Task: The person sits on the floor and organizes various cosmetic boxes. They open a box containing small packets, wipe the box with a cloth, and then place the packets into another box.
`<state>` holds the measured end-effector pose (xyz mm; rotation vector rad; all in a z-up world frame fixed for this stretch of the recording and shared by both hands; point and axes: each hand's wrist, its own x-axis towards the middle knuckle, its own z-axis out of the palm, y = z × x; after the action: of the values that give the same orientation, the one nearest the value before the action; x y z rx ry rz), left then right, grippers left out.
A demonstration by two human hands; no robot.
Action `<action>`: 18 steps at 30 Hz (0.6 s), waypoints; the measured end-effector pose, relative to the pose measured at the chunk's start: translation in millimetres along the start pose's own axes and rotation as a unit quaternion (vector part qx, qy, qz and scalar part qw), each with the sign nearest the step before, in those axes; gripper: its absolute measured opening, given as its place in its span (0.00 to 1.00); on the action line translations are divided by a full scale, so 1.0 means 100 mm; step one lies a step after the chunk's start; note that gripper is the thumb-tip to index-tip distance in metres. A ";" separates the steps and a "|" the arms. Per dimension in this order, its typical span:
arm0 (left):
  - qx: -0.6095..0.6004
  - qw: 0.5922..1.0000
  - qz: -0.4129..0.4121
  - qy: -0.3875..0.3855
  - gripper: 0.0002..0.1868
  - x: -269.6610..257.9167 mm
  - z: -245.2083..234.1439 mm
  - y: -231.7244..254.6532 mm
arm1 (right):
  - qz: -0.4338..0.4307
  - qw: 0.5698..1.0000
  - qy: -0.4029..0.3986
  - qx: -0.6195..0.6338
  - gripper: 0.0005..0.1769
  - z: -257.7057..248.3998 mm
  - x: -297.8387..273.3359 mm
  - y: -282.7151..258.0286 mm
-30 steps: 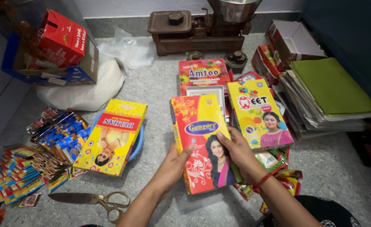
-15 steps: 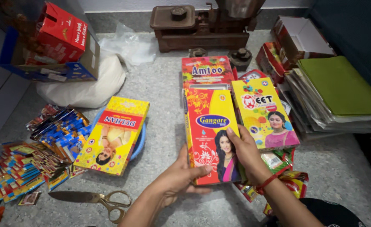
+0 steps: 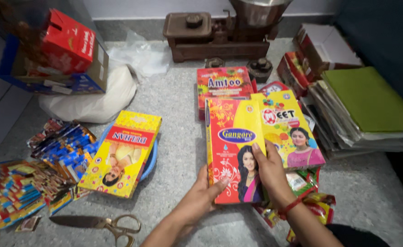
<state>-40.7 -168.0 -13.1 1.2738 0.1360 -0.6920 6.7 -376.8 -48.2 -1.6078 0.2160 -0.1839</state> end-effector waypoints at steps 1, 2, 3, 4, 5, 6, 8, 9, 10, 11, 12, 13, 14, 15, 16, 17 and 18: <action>-0.005 1.000 0.000 0.000 0.37 0.01 0.00 0.00 | 0.008 1.000 -0.001 0.017 0.19 0.00 0.00 0.01; -0.011 1.000 -0.001 0.002 0.37 0.00 0.01 0.00 | 0.016 0.999 -0.003 0.034 0.19 -0.01 -0.01 0.02; -0.017 1.000 -0.002 0.003 0.38 -0.01 0.01 0.00 | 0.024 0.998 -0.005 0.051 0.19 0.00 -0.01 0.01; -0.021 0.999 0.039 -0.021 0.39 -0.01 0.04 0.00 | 0.036 0.997 -0.003 0.063 0.19 0.01 -0.01 0.01; -0.025 0.995 0.079 -0.046 0.41 0.00 0.07 0.00 | 0.047 0.996 -0.002 0.075 0.19 0.02 -0.02 0.00; -0.031 0.990 0.117 -0.072 0.43 0.00 0.09 0.01 | 0.061 0.994 0.000 0.086 0.19 0.02 -0.03 -0.02; -0.018 0.998 0.012 -0.051 0.46 -0.05 0.06 0.04 | 0.069 0.994 -0.002 0.081 0.19 0.02 -0.04 -0.06; -0.012 0.998 -0.041 -0.040 0.48 -0.08 0.04 0.05 | 0.075 0.994 -0.003 0.078 0.19 0.02 -0.06 -0.08; -0.001 0.998 -0.055 -0.034 0.48 -0.08 0.04 0.07 | 0.058 0.996 -0.010 0.067 0.20 0.02 -0.07 -0.10; 0.010 0.997 -0.068 -0.027 0.49 -0.09 0.04 0.09 | 0.041 0.998 -0.017 0.055 0.21 0.01 -0.07 -0.12; 0.021 0.996 -0.081 -0.020 0.49 -0.10 0.04 0.10 | 0.023 0.999 -0.024 0.044 0.21 0.01 -0.07 -0.14; 0.025 0.998 -0.064 -0.017 0.48 -0.10 0.04 0.11 | 0.016 0.999 -0.027 0.036 0.23 0.02 -0.07 -0.14; 0.028 0.998 -0.047 -0.014 0.46 -0.09 0.05 0.13 | 0.009 0.999 -0.030 0.028 0.24 0.01 -0.07 -0.15; 0.032 0.999 -0.030 -0.011 0.45 -0.09 0.05 0.14 | 0.001 0.999 -0.033 0.020 0.25 0.01 -0.06 -0.14; 0.023 0.999 -0.026 -0.017 0.43 -0.09 0.05 0.14 | -0.004 0.999 -0.036 0.011 0.25 0.00 -0.05 -0.14; 0.014 0.999 -0.022 -0.023 0.41 -0.10 0.04 0.14 | -0.009 0.999 -0.039 0.001 0.26 -0.01 -0.05 -0.13; 0.005 0.999 -0.018 -0.029 0.39 -0.11 0.03 0.14 | -0.015 0.999 -0.042 -0.008 0.26 -0.03 -0.04 -0.11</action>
<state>-42.3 -164.8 4.6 1.2630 0.1086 -0.7603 2.7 -378.2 -36.6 -1.6326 0.1285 -0.1377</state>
